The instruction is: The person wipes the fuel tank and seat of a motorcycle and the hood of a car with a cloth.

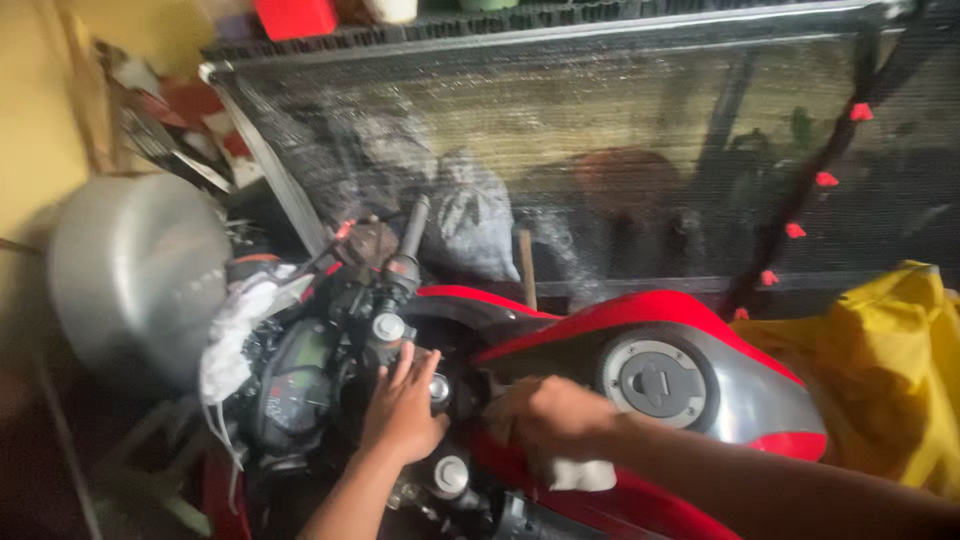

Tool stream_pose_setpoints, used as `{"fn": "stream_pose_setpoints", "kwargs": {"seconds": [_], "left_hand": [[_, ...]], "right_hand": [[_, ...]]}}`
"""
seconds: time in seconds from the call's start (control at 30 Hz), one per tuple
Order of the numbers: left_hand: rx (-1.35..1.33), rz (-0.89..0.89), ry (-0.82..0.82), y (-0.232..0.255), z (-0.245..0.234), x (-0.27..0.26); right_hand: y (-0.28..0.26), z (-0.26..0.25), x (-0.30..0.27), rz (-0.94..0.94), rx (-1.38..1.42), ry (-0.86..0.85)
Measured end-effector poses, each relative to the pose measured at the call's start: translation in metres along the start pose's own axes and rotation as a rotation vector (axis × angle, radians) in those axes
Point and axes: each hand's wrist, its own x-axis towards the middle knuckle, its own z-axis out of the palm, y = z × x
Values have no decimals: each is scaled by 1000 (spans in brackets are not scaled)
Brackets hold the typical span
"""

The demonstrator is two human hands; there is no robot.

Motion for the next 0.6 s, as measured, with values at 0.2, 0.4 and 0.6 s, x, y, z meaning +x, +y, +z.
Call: {"fn": "stream_pose_setpoints", "kwargs": {"seconds": [0.2,0.4,0.6], "left_hand": [[-97,-53,90,2,9,7],[-300,-38,476,11,16,14],[-361,212,756,6,-5,-4]], "right_hand": [[14,-72,-50,648,37,658],[126,-115,-70,653,-378,584],[152,-145,-44,973,-397,457]]}}
